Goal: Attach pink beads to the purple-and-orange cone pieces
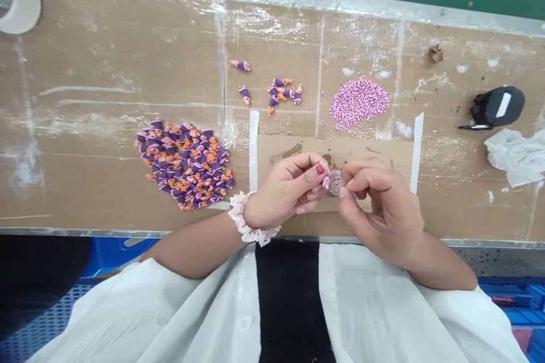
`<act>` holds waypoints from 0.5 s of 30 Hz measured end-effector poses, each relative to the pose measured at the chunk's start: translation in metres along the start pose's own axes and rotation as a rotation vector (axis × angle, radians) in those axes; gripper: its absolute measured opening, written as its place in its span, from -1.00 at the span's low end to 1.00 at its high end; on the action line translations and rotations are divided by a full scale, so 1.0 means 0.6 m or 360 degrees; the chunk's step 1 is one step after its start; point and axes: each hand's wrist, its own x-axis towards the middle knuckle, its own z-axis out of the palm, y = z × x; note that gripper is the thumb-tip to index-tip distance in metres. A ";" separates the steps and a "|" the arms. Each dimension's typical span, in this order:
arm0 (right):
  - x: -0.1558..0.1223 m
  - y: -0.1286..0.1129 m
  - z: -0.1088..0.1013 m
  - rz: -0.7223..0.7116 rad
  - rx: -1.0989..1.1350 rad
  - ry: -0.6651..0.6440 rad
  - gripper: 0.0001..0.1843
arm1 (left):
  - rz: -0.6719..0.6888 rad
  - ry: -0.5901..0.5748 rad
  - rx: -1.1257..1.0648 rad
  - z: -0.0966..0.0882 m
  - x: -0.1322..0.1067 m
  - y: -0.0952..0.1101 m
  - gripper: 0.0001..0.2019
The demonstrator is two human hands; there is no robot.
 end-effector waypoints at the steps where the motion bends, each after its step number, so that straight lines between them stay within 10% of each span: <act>1: 0.001 0.000 0.001 -0.0004 -0.0017 -0.0038 -0.67 | -0.0029 0.0011 -0.0007 0.001 0.000 0.001 -0.64; 15: 0.008 0.003 0.006 -0.0106 -0.0175 -0.0186 -0.65 | -0.0181 0.0040 0.0064 0.002 -0.002 0.008 -0.59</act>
